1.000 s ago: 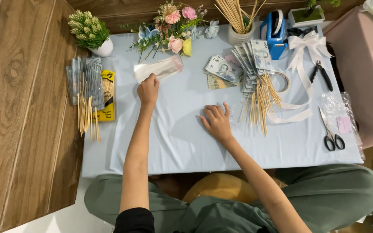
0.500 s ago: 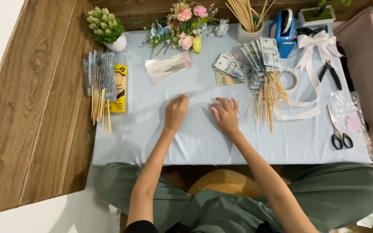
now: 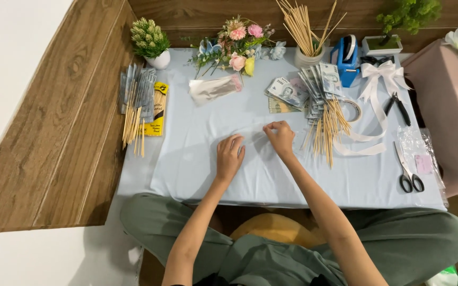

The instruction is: The person sits cross-legged at a table and wraps paper money in clear plastic sleeves. They insert the bills into the sleeves, fold the edges, and place wooden sticks on top of the wrapped items.

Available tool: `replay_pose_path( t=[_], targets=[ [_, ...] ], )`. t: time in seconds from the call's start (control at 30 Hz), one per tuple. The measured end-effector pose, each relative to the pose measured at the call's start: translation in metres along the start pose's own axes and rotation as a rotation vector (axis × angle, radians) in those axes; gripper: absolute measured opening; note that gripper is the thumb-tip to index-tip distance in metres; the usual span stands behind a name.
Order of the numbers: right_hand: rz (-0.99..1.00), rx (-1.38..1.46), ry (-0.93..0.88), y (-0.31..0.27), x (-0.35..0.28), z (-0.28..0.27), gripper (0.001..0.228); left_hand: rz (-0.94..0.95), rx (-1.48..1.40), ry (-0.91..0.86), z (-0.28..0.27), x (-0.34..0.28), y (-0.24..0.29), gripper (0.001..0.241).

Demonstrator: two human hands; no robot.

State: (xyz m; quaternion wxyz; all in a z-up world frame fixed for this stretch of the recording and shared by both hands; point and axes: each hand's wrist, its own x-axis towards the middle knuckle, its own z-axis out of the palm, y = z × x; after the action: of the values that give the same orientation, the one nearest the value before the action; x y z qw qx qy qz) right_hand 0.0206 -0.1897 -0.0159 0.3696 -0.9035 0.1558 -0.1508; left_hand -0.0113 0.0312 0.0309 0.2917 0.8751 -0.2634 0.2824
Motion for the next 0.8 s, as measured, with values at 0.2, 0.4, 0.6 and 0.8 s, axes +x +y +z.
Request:
replay_pose_path(
  t=[0.2, 0.4, 0.6, 0.8],
  targets=[
    [0.148, 0.202, -0.107, -0.062, -0.014, -0.036, 0.007, -0.594, -0.566, -0.306, 0.014, -0.027, 0.022, 0.021],
    [0.116, 0.319, -0.135, -0.049, -0.007, -0.033, 0.009, -1.039, -1.419, -0.254, 0.056, -0.005, 0.023, 0.051],
    [0.084, 0.326, -0.188, -0.04, -0.009, -0.042, 0.012, -1.133, -1.605, -0.008, 0.08, 0.031, 0.016, 0.045],
    [0.009, 0.33, -0.158, -0.042, -0.008, -0.075, 0.019, -1.105, -1.49, 0.009, 0.104, 0.029, -0.011, 0.043]
  ],
)
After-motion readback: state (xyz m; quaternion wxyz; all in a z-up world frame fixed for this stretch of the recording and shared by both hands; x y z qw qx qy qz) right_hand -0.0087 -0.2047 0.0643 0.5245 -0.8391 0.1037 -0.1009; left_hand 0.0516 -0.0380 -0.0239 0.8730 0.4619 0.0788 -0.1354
